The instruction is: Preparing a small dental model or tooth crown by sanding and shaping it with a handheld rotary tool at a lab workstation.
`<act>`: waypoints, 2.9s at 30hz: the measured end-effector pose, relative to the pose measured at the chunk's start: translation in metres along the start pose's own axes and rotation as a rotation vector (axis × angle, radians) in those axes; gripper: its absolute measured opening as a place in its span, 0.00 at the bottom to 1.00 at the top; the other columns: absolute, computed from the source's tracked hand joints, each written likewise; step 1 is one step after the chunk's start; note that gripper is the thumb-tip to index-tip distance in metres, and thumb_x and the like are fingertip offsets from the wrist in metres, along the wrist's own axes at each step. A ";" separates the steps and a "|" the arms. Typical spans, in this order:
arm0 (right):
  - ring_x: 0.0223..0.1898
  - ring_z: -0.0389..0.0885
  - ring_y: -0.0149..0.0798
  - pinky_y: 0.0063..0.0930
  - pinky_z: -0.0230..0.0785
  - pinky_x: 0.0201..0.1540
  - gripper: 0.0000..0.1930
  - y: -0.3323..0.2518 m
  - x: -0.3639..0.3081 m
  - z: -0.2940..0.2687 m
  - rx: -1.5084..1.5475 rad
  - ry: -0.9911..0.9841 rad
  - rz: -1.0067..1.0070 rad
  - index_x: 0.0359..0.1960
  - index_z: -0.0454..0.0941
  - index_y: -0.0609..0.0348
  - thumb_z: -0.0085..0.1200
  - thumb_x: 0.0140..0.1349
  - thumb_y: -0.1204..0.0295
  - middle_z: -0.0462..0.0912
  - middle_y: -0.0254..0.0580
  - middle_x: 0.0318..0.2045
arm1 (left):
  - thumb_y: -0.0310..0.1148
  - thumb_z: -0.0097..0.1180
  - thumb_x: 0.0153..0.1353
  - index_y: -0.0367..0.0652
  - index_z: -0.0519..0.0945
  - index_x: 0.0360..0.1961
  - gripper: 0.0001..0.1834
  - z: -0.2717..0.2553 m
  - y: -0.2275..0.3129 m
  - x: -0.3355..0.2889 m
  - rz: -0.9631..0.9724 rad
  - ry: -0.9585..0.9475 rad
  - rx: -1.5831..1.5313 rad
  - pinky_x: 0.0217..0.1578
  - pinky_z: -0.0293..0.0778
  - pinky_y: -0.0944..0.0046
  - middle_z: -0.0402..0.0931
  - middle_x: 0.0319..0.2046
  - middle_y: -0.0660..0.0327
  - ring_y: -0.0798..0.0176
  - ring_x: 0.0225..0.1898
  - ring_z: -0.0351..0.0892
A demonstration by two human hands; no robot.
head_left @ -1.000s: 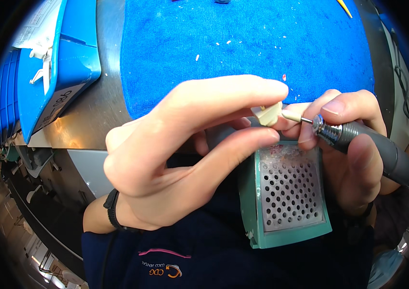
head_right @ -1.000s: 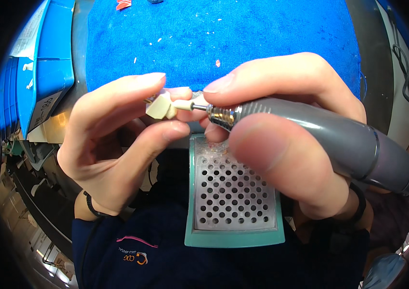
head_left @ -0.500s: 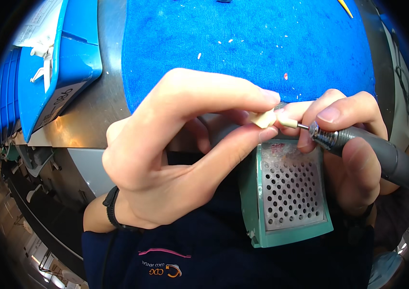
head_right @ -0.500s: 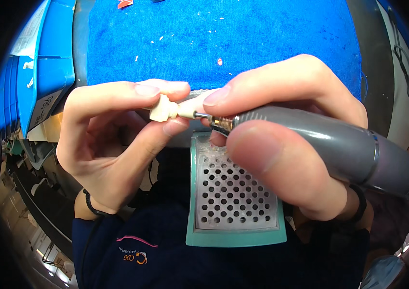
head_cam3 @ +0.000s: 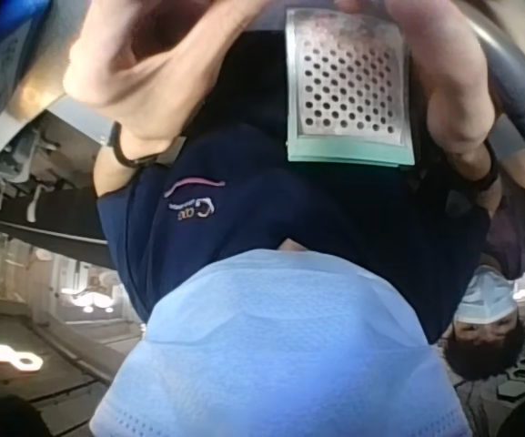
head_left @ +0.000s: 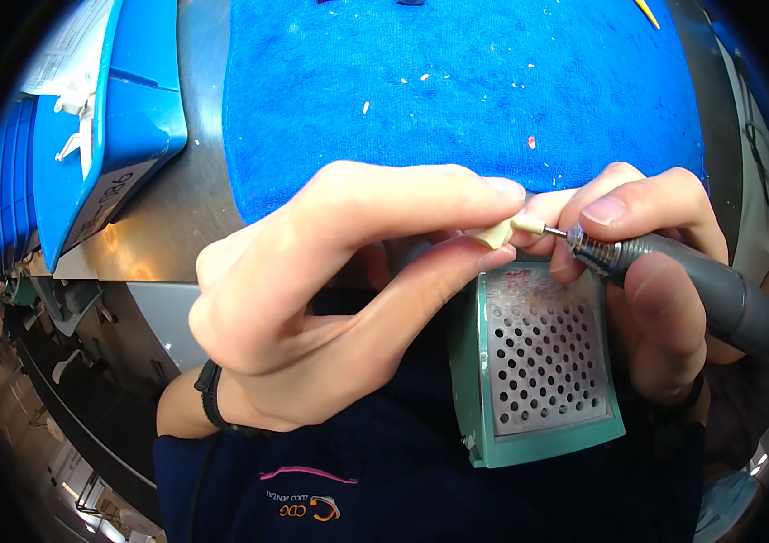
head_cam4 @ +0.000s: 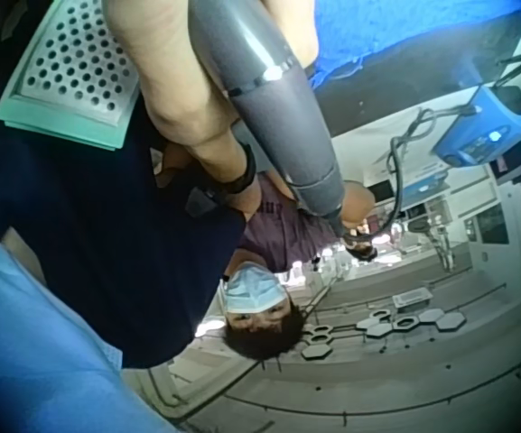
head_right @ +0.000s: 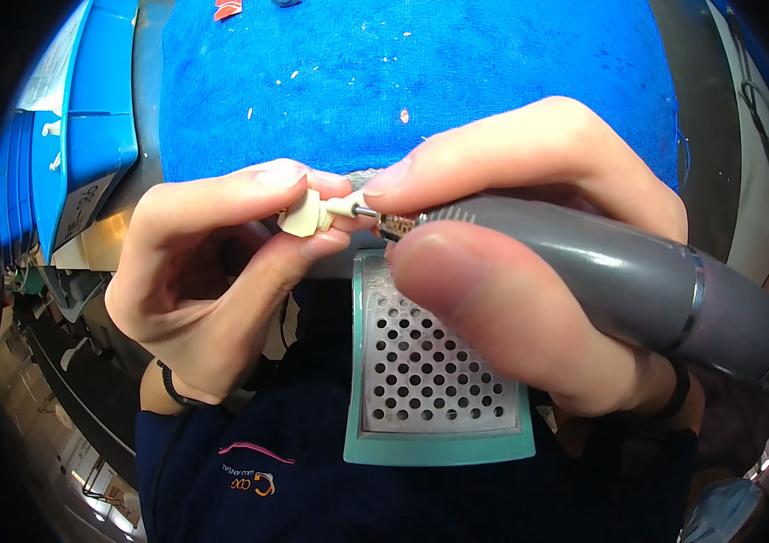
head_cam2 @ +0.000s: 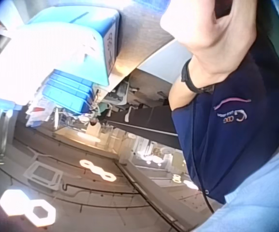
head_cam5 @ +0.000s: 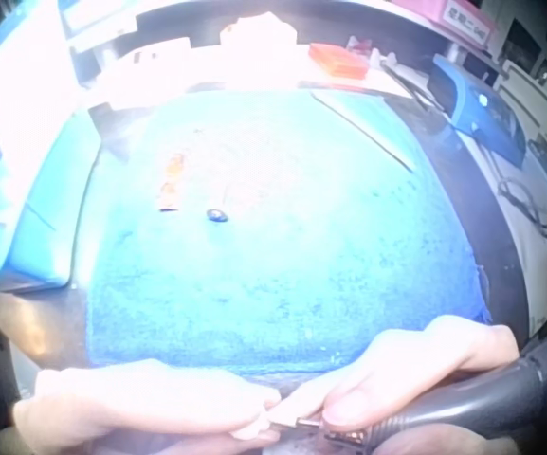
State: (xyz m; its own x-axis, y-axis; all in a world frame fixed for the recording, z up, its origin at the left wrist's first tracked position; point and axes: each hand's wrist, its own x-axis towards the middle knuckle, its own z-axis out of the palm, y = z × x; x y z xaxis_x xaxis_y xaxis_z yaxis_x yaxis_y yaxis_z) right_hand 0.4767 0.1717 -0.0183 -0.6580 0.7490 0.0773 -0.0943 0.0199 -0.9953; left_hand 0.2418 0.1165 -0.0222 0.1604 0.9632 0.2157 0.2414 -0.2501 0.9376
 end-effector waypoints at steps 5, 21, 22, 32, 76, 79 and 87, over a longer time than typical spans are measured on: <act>0.47 0.80 0.43 0.40 0.73 0.57 0.19 0.002 0.000 -0.001 0.021 -0.026 -0.033 0.54 0.69 0.65 0.43 0.78 0.59 0.77 0.51 0.36 | 0.06 0.64 0.55 0.27 0.77 0.49 0.20 0.004 -0.001 -0.001 0.029 0.046 -0.026 0.50 0.86 0.57 0.83 0.44 0.40 0.52 0.47 0.87; 0.46 0.81 0.44 0.38 0.75 0.52 0.19 -0.002 -0.001 0.003 0.009 0.012 0.017 0.52 0.70 0.65 0.45 0.78 0.58 0.77 0.51 0.36 | 0.06 0.65 0.55 0.25 0.77 0.49 0.20 0.003 -0.005 -0.001 0.074 0.043 -0.080 0.51 0.84 0.55 0.83 0.45 0.39 0.50 0.48 0.87; 0.46 0.81 0.44 0.38 0.75 0.52 0.19 -0.002 -0.001 0.004 -0.020 0.030 0.025 0.52 0.70 0.65 0.45 0.78 0.58 0.77 0.51 0.36 | 0.06 0.65 0.55 0.25 0.77 0.49 0.20 0.003 -0.005 -0.002 0.071 0.045 -0.076 0.51 0.84 0.55 0.83 0.45 0.39 0.50 0.48 0.87; 0.47 0.81 0.45 0.38 0.76 0.50 0.18 -0.003 0.000 0.011 0.041 0.066 0.016 0.51 0.70 0.64 0.46 0.78 0.58 0.77 0.50 0.36 | 0.06 0.66 0.54 0.25 0.77 0.50 0.22 0.003 -0.006 -0.001 0.086 0.041 -0.089 0.51 0.84 0.56 0.83 0.44 0.37 0.50 0.48 0.86; 0.48 0.82 0.46 0.42 0.74 0.58 0.22 -0.008 -0.001 -0.002 -0.039 -0.006 0.046 0.52 0.70 0.65 0.43 0.79 0.54 0.78 0.52 0.36 | 0.09 0.67 0.55 0.31 0.79 0.49 0.21 -0.004 0.004 0.003 -0.031 0.023 0.038 0.42 0.83 0.65 0.85 0.44 0.42 0.56 0.44 0.87; 0.49 0.82 0.46 0.42 0.73 0.58 0.22 -0.014 0.000 0.004 -0.037 0.029 0.102 0.53 0.70 0.65 0.42 0.79 0.53 0.77 0.51 0.36 | 0.10 0.68 0.55 0.31 0.77 0.50 0.22 -0.003 -0.001 0.000 0.018 0.017 0.066 0.38 0.83 0.68 0.84 0.46 0.39 0.55 0.46 0.88; 0.50 0.81 0.48 0.43 0.72 0.61 0.23 -0.006 -0.001 -0.005 -0.010 -0.013 0.058 0.54 0.70 0.64 0.43 0.78 0.53 0.77 0.51 0.36 | 0.09 0.67 0.55 0.29 0.76 0.51 0.23 -0.001 -0.002 0.002 0.074 -0.001 0.014 0.45 0.87 0.60 0.84 0.45 0.37 0.50 0.48 0.88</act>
State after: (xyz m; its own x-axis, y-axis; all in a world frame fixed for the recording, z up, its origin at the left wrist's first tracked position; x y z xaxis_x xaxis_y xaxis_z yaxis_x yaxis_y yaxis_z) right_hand 0.4817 0.1742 -0.0126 -0.6715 0.7407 0.0200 -0.0484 -0.0169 -0.9987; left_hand 0.2408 0.1196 -0.0235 0.1796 0.9418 0.2840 0.2422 -0.3222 0.9152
